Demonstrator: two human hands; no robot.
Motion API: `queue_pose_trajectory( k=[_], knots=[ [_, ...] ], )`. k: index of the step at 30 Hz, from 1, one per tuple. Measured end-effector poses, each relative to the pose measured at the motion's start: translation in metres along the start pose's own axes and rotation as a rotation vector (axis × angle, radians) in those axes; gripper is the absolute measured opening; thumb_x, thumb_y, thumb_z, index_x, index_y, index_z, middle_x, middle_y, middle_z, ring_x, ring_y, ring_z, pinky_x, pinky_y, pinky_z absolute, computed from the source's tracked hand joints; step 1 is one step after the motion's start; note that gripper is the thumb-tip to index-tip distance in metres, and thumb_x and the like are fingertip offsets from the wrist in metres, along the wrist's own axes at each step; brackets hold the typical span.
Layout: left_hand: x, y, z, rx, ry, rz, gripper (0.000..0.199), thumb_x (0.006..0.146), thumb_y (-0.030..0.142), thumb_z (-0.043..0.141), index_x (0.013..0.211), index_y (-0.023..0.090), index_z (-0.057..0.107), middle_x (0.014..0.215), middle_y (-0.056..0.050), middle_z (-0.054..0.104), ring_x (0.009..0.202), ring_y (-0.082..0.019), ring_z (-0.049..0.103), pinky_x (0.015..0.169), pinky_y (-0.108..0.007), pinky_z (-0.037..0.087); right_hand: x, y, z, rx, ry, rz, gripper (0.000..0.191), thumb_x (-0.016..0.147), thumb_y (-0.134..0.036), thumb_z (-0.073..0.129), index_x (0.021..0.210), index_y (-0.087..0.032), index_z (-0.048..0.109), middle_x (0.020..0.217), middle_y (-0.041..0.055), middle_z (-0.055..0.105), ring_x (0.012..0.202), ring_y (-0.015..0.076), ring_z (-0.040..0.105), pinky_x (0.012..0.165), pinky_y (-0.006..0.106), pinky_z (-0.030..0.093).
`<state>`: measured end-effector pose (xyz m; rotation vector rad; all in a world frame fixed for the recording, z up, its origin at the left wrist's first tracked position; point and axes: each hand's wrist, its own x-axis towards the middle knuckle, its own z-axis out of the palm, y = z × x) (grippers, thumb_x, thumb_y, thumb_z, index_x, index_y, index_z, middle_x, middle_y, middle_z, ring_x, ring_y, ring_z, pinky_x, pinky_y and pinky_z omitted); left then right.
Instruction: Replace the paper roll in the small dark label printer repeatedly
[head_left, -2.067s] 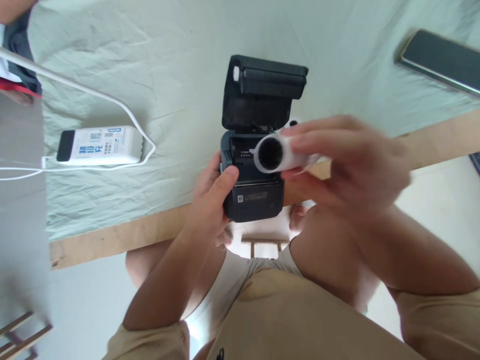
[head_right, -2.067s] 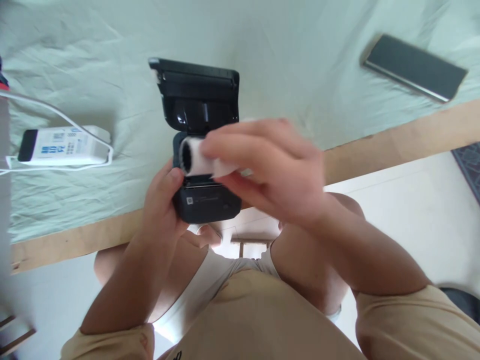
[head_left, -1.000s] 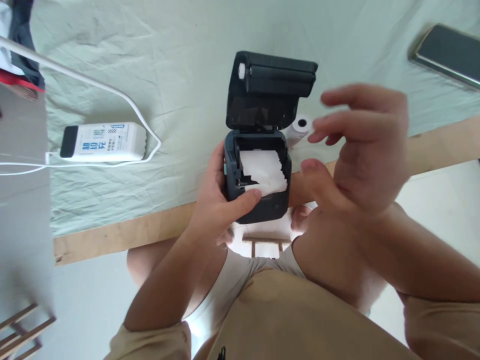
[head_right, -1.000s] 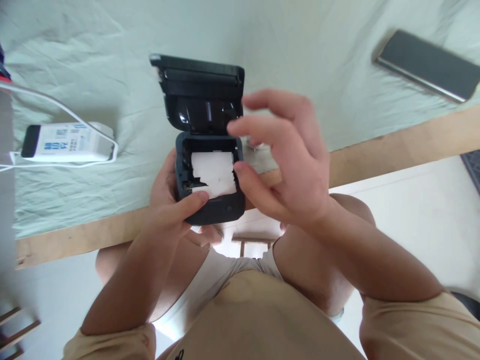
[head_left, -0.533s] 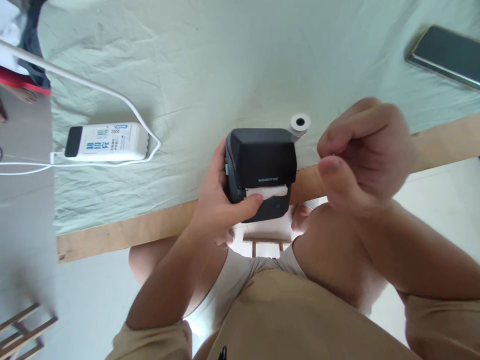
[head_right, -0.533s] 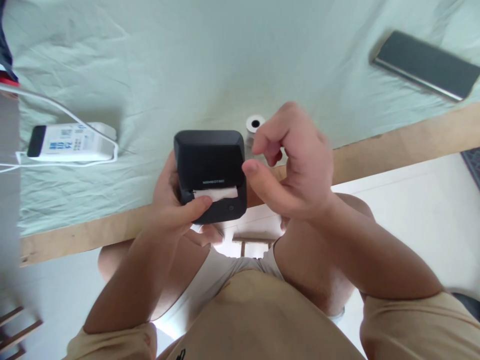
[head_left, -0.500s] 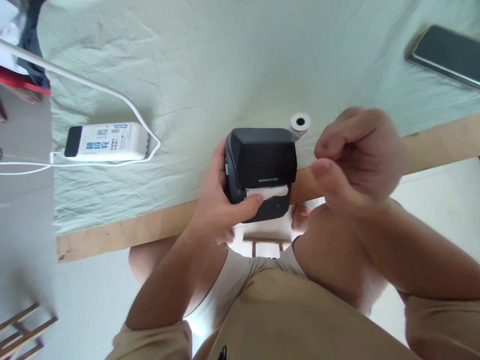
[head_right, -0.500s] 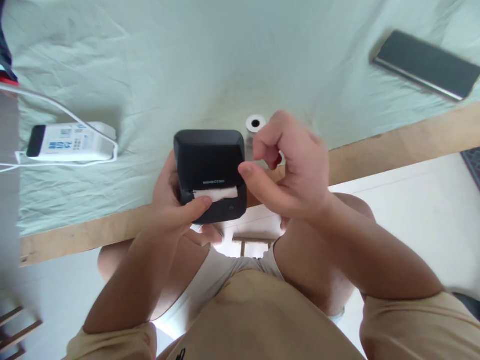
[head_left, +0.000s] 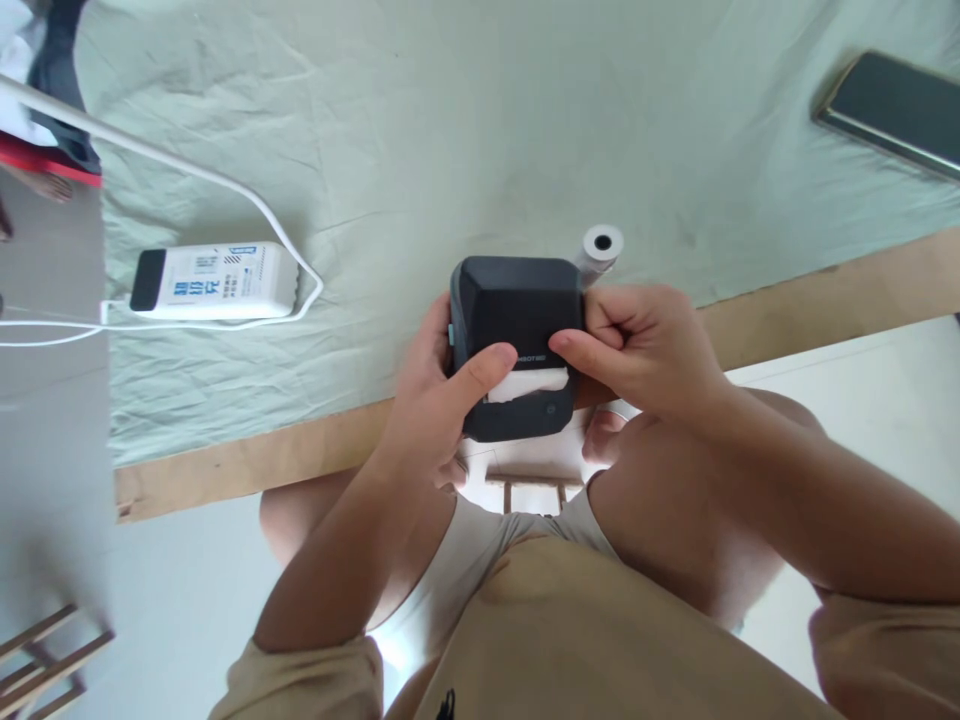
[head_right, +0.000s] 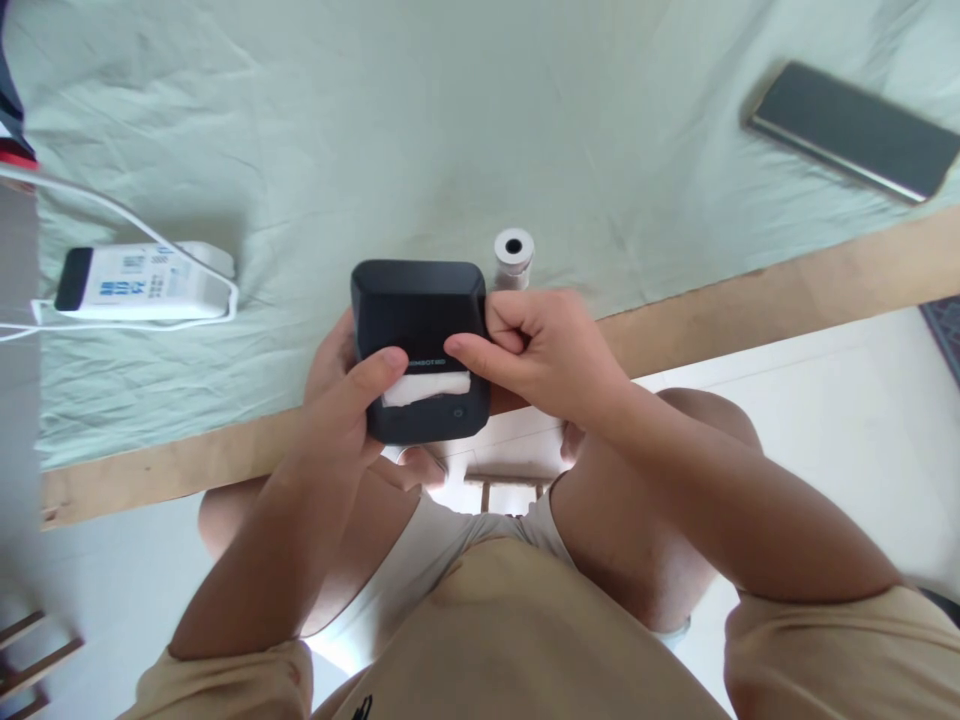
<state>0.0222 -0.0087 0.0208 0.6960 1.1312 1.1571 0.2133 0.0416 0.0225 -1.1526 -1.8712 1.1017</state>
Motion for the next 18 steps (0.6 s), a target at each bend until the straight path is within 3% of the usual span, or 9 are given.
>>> queue_pose_trajectory(
  k=[9,14,18],
  knots=[
    [0.004,-0.005,-0.002,-0.027,-0.007,0.067,0.043,0.084,0.033,0.084,0.123,0.024,0.07,0.108,-0.006,0.08,0.099,-0.028,0.08,0.078,-0.033,0.067,-0.002,0.003,0.003,-0.01,0.029,-0.077,0.048,0.092,-0.035,0.065,0.061,-0.022,0.03,0.051,-0.0073,0.03,0.049,0.006,0.026,0.044,0.024,0.022],
    [0.003,-0.008,-0.002,-0.056,-0.029,0.086,0.042,0.085,0.048,0.083,0.117,0.023,0.071,0.102,-0.006,0.08,0.104,-0.029,0.079,0.081,-0.033,0.066,-0.005,0.004,0.0,0.013,-0.019,-0.109,0.044,0.095,-0.035,0.061,0.064,-0.023,0.032,0.051,-0.0075,0.034,0.048,0.0055,0.03,0.042,0.022,0.025],
    [0.008,-0.012,-0.002,-0.121,0.073,0.106,0.029,0.095,0.052,0.07,0.097,0.024,0.074,0.09,-0.003,0.079,0.102,-0.026,0.078,0.082,-0.034,0.065,-0.006,0.005,-0.001,0.0,-0.039,-0.097,0.046,0.097,-0.038,0.062,0.065,-0.022,0.033,0.052,-0.0072,0.034,0.048,0.0056,0.03,0.043,0.023,0.024]
  ],
)
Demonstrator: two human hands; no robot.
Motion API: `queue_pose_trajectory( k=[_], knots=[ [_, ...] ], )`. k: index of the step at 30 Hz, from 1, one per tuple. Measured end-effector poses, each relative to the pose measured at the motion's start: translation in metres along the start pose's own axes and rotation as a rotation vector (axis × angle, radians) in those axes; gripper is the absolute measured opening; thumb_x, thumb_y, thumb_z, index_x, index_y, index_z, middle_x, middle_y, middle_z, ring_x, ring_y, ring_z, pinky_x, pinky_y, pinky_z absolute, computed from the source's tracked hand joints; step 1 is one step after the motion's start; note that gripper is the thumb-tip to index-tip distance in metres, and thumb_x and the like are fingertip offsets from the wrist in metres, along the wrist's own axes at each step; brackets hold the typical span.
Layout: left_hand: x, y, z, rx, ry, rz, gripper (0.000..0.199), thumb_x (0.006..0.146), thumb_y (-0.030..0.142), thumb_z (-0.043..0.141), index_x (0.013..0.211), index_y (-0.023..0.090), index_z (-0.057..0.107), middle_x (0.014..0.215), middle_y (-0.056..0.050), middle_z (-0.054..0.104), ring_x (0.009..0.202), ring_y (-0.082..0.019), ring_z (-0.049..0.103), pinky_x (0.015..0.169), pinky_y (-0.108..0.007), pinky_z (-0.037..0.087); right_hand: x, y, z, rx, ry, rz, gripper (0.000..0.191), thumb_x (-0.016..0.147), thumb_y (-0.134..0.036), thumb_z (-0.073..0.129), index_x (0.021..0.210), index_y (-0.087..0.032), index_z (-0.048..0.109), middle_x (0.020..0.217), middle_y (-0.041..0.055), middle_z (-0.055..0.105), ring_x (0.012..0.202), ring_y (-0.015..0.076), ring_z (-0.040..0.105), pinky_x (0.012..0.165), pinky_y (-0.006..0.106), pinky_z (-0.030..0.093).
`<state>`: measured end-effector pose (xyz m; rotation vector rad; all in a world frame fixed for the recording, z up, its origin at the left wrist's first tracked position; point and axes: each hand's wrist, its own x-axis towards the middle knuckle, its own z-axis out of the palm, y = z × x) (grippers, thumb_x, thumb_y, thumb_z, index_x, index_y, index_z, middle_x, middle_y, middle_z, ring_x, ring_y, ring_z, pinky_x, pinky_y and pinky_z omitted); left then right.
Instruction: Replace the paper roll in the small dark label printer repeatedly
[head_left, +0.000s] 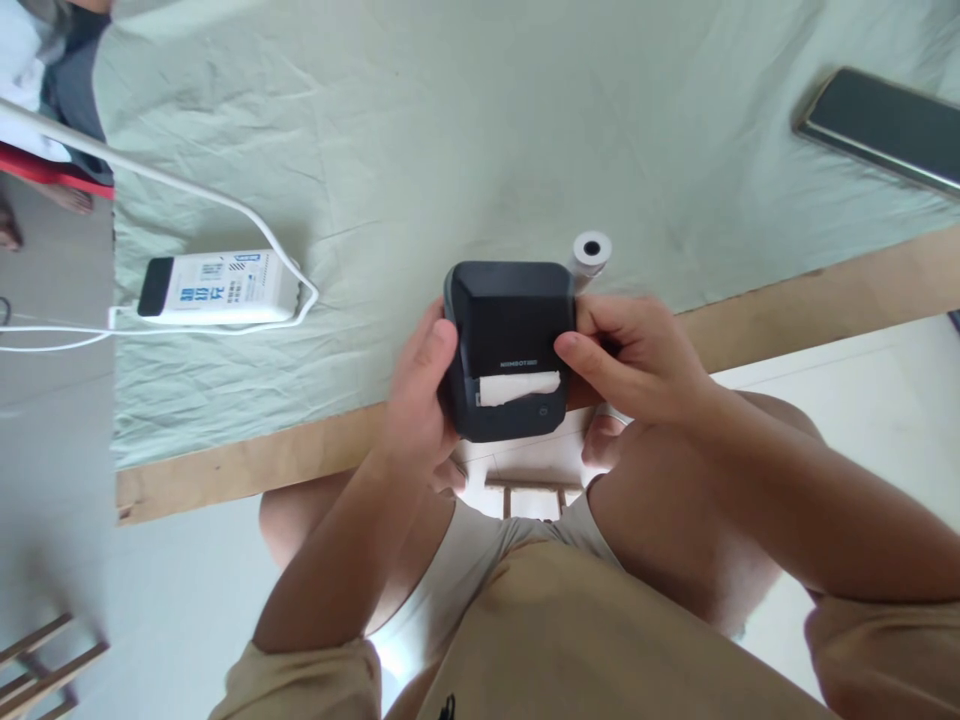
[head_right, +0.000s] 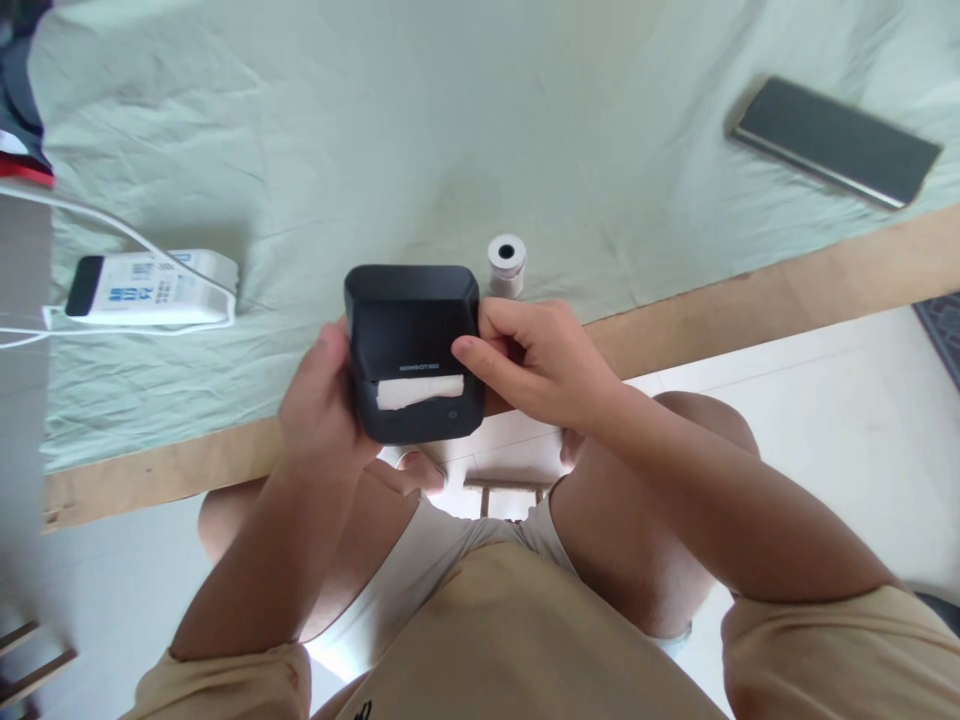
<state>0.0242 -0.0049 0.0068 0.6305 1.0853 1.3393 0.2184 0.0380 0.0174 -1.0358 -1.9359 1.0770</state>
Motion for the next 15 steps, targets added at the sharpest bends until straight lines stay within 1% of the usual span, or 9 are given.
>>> queue_pose_trajectory(
  k=[2,4,8,10,15],
  knots=[
    [0.0024,-0.0013,0.0015,-0.017,0.092,0.001,0.026,0.098,0.046,0.066,0.086,0.024,0.073,0.082,-0.001,0.076,0.095,-0.023,0.077,0.08,-0.032,0.063,0.0002,0.0002,-0.0002,-0.004,-0.002,-0.001,0.047,0.097,-0.04,0.062,0.065,-0.022,0.033,0.052,-0.0071,0.034,0.048,0.0057,0.03,0.043,0.023,0.023],
    [0.004,-0.001,0.0038,-0.035,0.129,0.0,0.027,0.099,0.041,0.066,0.08,0.023,0.071,0.074,0.0,0.072,0.087,-0.02,0.076,0.078,-0.03,0.061,0.0008,0.0,-0.0002,-0.014,-0.003,-0.007,0.047,0.098,-0.04,0.061,0.065,-0.022,0.033,0.052,-0.0069,0.034,0.047,0.0058,0.03,0.043,0.023,0.023],
    [0.0045,0.0011,0.0061,-0.045,0.09,-0.03,0.029,0.097,0.043,0.068,0.076,0.023,0.068,0.068,0.001,0.068,0.079,-0.02,0.073,0.072,-0.03,0.059,0.0025,-0.0009,0.0,-0.027,-0.008,-0.001,0.042,0.096,-0.033,0.059,0.065,-0.023,0.033,0.052,-0.0067,0.035,0.047,0.0063,0.031,0.043,0.023,0.025],
    [0.0043,0.0011,0.0049,-0.055,0.071,-0.034,0.03,0.097,0.045,0.068,0.077,0.023,0.069,0.068,0.001,0.068,0.075,-0.019,0.071,0.068,-0.03,0.059,0.0032,-0.001,0.0002,-0.024,-0.003,0.004,0.042,0.096,-0.033,0.059,0.066,-0.023,0.032,0.052,-0.0067,0.035,0.048,0.0066,0.031,0.043,0.024,0.025],
    [0.0052,-0.0003,-0.0008,-0.053,-0.002,-0.016,0.033,0.099,0.049,0.066,0.08,0.023,0.071,0.07,0.001,0.068,0.068,-0.017,0.069,0.065,-0.03,0.057,0.0035,-0.0009,0.0005,-0.018,-0.006,0.007,0.042,0.096,-0.034,0.06,0.066,-0.023,0.033,0.051,-0.0068,0.035,0.047,0.0066,0.031,0.042,0.024,0.024]
  ],
)
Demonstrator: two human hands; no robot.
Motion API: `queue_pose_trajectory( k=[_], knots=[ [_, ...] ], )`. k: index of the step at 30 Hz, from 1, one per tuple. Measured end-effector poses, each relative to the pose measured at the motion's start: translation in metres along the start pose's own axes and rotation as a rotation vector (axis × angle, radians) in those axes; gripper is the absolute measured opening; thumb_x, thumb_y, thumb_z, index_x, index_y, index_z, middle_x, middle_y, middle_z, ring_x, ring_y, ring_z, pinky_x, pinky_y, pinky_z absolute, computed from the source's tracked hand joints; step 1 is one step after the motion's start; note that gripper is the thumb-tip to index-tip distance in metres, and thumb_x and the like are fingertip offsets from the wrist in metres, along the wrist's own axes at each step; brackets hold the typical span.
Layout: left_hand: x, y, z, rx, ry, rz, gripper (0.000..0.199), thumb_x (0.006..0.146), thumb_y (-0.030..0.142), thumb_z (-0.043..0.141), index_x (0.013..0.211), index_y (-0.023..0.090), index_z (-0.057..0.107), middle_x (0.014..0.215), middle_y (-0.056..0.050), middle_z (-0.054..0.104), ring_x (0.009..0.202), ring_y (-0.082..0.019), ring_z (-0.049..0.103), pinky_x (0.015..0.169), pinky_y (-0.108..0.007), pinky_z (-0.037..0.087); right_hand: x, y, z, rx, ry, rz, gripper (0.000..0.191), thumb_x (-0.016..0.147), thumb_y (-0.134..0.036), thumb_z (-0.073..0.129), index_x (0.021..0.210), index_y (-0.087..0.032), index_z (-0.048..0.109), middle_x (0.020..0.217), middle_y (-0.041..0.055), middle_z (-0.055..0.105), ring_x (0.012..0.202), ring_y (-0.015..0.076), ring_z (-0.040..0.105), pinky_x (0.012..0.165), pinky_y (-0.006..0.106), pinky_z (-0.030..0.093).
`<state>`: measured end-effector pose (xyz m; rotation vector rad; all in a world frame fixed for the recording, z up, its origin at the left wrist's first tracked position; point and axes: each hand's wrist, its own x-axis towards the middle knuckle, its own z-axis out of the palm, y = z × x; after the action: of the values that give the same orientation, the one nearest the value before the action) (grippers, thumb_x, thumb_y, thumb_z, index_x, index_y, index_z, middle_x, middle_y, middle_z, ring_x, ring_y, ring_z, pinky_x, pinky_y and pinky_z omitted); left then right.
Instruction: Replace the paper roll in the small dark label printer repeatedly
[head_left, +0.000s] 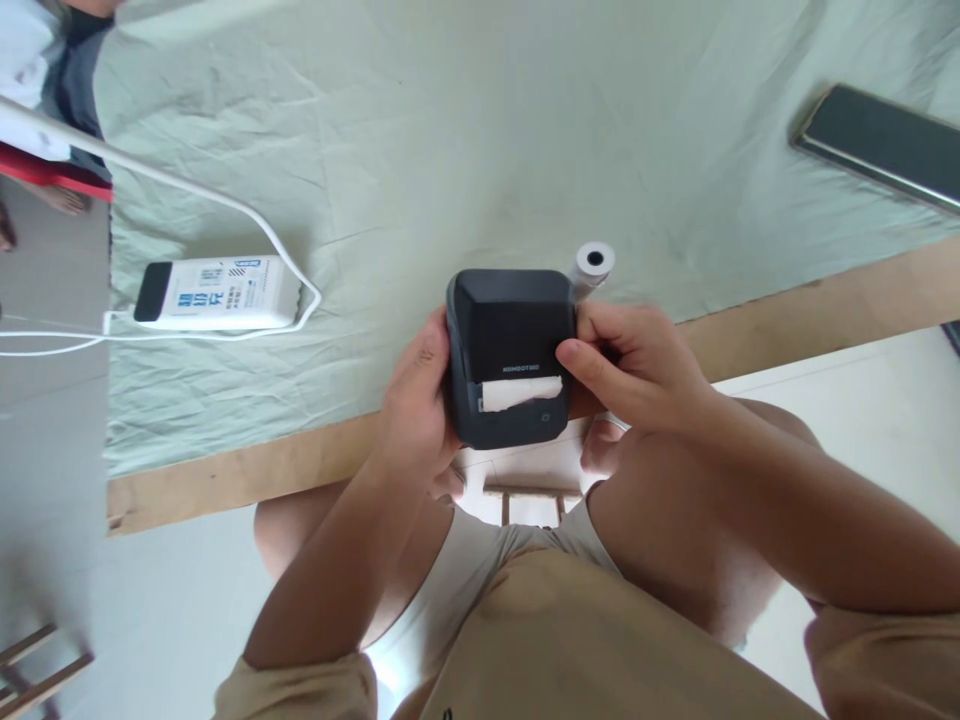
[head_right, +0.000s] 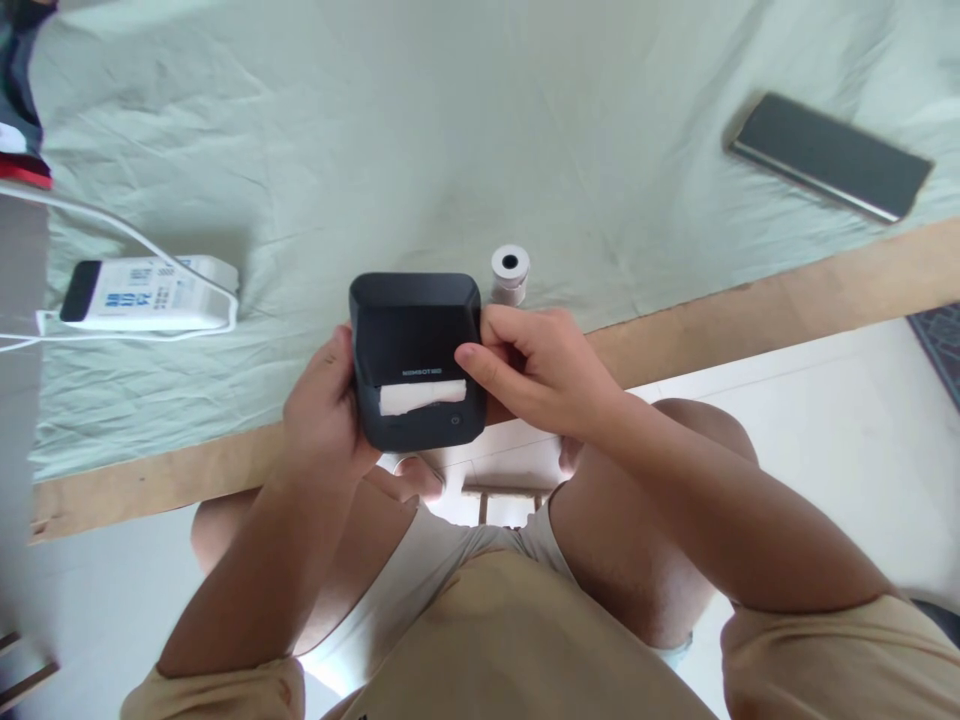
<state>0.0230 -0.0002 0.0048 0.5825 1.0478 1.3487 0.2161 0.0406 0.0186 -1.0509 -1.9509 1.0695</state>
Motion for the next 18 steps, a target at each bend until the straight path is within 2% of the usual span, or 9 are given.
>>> queue_pose_trajectory(
  k=[5,10,15,18],
  knots=[
    [-0.0002,0.0008,-0.001,0.037,0.003,0.013,0.033,0.1,0.051,0.065,0.087,0.022,0.075,0.073,0.0,0.069,0.07,-0.017,0.069,0.07,-0.029,0.058,-0.0017,0.0002,0.0,0.01,-0.005,0.012,0.043,0.096,-0.036,0.061,0.066,-0.023,0.034,0.051,-0.0067,0.036,0.047,0.007,0.034,0.042,0.023,0.026],
    [0.0001,0.0019,0.0016,0.067,0.048,0.026,0.033,0.095,0.049,0.071,0.076,0.022,0.068,0.064,0.001,0.062,0.072,-0.019,0.069,0.072,-0.03,0.058,-0.0032,-0.0005,-0.0019,0.032,-0.033,0.015,0.044,0.093,-0.041,0.065,0.067,-0.024,0.034,0.053,-0.0063,0.04,0.049,0.008,0.038,0.046,0.025,0.029],
    [0.0011,0.0022,0.0029,0.038,0.069,0.036,0.033,0.095,0.041,0.073,0.07,0.022,0.065,0.058,0.003,0.056,0.065,-0.017,0.065,0.065,-0.028,0.057,-0.0033,-0.0042,-0.0058,-0.016,-0.065,-0.004,0.044,0.088,-0.04,0.07,0.072,-0.025,0.032,0.052,-0.0072,0.045,0.049,0.0081,0.039,0.047,0.025,0.028],
    [0.0009,0.0026,0.004,0.012,0.048,0.039,0.031,0.096,0.038,0.073,0.07,0.021,0.066,0.059,0.003,0.057,0.059,-0.013,0.061,0.06,-0.025,0.055,-0.0031,-0.0058,-0.0086,-0.082,-0.026,-0.021,0.043,0.085,-0.033,0.072,0.072,-0.025,0.032,0.05,-0.009,0.045,0.046,0.0066,0.036,0.045,0.025,0.026]
  ],
)
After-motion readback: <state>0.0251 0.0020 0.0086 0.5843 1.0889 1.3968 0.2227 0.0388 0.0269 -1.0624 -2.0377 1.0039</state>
